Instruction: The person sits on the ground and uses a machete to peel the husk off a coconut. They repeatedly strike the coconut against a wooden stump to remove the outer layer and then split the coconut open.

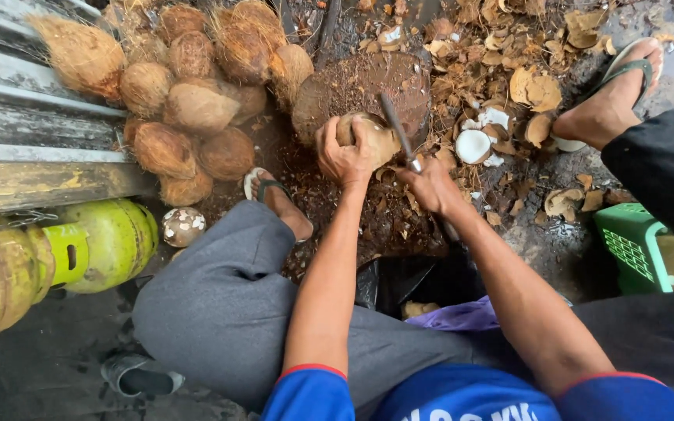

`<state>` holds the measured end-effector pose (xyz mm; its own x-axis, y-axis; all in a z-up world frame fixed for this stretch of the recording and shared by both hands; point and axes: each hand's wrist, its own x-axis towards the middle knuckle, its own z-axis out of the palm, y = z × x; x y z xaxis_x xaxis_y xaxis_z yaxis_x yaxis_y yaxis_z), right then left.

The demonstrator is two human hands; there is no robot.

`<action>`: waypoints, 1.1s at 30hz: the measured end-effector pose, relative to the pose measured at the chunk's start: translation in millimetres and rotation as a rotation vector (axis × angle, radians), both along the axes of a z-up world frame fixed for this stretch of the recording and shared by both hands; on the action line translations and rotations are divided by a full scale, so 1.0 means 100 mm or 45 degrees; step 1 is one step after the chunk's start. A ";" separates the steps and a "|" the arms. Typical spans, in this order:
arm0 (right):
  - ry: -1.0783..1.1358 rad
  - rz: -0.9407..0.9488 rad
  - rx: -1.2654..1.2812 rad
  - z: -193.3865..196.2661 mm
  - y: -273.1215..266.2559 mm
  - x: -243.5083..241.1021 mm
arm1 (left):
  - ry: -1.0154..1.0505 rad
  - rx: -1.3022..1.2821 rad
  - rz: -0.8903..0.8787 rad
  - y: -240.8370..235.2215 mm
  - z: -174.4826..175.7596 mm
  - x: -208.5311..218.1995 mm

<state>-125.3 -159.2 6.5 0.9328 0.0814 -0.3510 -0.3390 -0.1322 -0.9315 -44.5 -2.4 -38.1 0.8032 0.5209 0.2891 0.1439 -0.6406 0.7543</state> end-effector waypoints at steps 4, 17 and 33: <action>0.285 0.106 -0.124 0.13 0.07 0.01 | 0.047 -0.029 -0.039 0.08 0.02 0.04; 0.178 0.095 -0.199 0.22 0.08 -0.10 | 0.377 -0.690 0.165 0.20 0.65 -0.12; -0.055 -0.449 -0.134 0.40 -0.78 0.06 | 0.280 -0.626 -0.376 0.18 0.46 0.07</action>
